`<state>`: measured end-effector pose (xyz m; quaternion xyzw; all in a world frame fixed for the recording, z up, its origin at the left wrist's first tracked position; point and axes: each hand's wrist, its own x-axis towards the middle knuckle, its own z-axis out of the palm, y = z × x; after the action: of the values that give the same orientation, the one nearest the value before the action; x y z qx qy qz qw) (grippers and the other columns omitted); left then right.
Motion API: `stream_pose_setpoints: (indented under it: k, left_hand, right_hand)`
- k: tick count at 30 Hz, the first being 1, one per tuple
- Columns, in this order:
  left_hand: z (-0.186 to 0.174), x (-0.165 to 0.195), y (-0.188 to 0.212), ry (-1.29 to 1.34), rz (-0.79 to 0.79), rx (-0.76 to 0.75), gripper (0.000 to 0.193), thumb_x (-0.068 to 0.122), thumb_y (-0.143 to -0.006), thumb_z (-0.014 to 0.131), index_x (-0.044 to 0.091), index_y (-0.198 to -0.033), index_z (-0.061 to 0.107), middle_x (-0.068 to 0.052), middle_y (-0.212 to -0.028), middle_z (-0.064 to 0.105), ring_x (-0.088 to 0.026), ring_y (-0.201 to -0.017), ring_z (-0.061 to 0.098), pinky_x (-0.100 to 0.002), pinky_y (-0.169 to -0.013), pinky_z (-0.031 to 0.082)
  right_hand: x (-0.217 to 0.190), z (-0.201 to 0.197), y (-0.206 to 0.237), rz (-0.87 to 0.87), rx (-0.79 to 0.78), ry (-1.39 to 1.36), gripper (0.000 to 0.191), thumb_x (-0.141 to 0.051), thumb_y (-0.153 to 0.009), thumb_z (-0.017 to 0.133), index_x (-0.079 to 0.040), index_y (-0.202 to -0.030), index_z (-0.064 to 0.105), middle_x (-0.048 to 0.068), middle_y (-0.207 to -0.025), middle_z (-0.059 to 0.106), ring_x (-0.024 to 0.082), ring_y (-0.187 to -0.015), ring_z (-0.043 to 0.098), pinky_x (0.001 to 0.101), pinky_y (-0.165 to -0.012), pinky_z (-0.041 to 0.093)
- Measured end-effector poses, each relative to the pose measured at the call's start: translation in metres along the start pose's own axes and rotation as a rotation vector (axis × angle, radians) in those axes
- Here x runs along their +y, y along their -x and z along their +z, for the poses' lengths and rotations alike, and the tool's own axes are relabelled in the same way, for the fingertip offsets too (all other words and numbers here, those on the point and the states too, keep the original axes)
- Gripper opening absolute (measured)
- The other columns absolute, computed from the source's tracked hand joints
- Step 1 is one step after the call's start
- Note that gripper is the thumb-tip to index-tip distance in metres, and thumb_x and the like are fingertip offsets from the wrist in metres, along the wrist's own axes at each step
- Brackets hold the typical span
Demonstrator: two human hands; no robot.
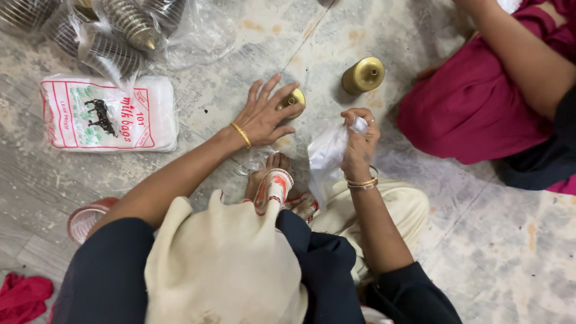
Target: The person sits on the floor and places brass bell-shaped metal items into clear plastic bags one at a time, twisting the bags closed and setting the wrapped items in a growing pile beside them. Another person nearby handles similar items.
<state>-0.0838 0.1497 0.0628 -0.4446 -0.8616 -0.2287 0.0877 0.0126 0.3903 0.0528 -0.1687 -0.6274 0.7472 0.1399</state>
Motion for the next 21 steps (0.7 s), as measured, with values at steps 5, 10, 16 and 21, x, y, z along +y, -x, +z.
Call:
stream_pose_setpoints:
  k: [5,10,16,21]
  left_hand:
    - [-0.031,0.024,-0.018,0.553,-0.257,0.110,0.044,0.038,-0.099,0.072,0.011,-0.131,0.060,-0.009,-0.133,0.058,-0.034,-0.130,0.053,-0.048,-0.116,0.038]
    - [-0.015,0.056,-0.025,0.673,-0.206,0.060,0.032,0.029,-0.093,0.072,0.004,-0.110,0.062,-0.014,-0.113,0.058,-0.032,-0.112,0.057,-0.043,-0.099,0.047]
    - [-0.010,0.044,-0.024,0.863,-0.677,0.125,0.023,0.026,-0.106,0.061,0.004,-0.104,0.065,-0.009,-0.104,0.062,-0.024,-0.097,0.062,-0.035,-0.089,0.051]
    - [-0.037,0.052,-0.027,0.758,-0.366,0.352,0.038,0.035,-0.093,0.068,0.002,-0.110,0.061,-0.011,-0.115,0.053,-0.029,-0.109,0.054,-0.041,-0.095,0.044]
  right_hand:
    - [0.010,0.021,0.003,0.065,0.022,-0.079,0.012,-0.020,-0.104,0.066,-0.009,-0.099,0.061,-0.003,-0.089,0.062,0.004,-0.079,0.050,0.0221,-0.070,0.040]
    - [0.018,0.032,0.001,-0.044,0.001,-0.046,0.019,-0.023,-0.107,0.066,-0.008,-0.100,0.058,-0.002,-0.090,0.059,0.006,-0.085,0.050,0.0235,-0.080,0.043]
    - [0.005,0.037,-0.001,0.058,-0.129,-0.292,0.015,-0.020,-0.106,0.064,-0.007,-0.101,0.058,0.002,-0.099,0.060,0.009,-0.094,0.053,0.0246,-0.089,0.044]
    - [0.004,0.034,-0.002,0.156,-0.123,-0.318,0.014,-0.010,-0.091,0.071,-0.010,-0.098,0.059,-0.001,-0.101,0.062,0.008,-0.094,0.055,0.0237,-0.086,0.046]
